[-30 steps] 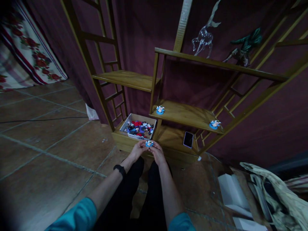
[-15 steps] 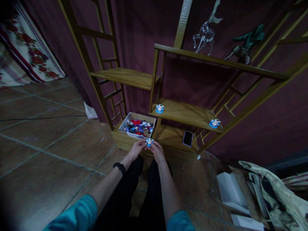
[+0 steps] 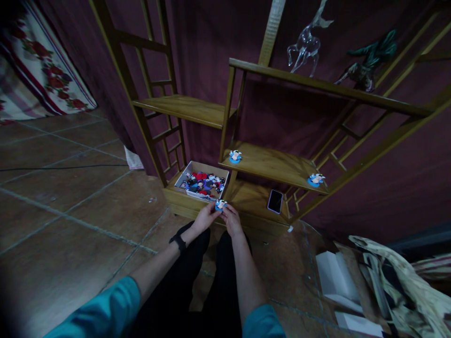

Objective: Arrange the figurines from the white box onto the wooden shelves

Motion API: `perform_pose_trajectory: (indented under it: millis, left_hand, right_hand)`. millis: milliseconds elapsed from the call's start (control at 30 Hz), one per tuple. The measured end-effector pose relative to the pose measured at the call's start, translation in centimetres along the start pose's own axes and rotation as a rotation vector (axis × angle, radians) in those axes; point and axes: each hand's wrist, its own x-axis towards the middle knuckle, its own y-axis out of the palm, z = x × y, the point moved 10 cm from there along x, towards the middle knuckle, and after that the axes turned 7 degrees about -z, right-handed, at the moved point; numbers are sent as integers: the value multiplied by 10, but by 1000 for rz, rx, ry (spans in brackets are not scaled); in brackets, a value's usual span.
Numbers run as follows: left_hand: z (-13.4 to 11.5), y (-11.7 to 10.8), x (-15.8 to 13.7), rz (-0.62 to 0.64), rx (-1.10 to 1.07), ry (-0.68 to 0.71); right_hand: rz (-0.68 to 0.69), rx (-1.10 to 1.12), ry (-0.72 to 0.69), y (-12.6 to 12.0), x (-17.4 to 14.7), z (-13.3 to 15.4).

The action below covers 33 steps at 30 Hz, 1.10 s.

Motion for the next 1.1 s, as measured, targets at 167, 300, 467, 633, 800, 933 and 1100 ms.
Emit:
perform_pose_trajectory:
  millis: [167,300,467,633,800,933,1100]
  left_hand:
    - [-16,6,-9,83,607,93]
    - [-35,13,-14,125,911,346]
    - [-43,17,-18,117,1132,533]
    - [-47,30,-31,161,1211,675]
    - [-48,35,-38,178,1229,720]
    - [-47,36,-42,195,1216,744]
    - [-47,39,-46,244,1256,788]
  right_hand:
    - [9,48,14,-4,3,-2]
    - [23,64,47,-4,5,-4]
    - [22,89,72,-3,7,-7]
    - [-62,110,61,-11,10,-9]
    - [-74,98,64,-13,8,-7]
    - [-92,116,45,-16,6,-2]
    - [-138,133,59,-21,6,0]
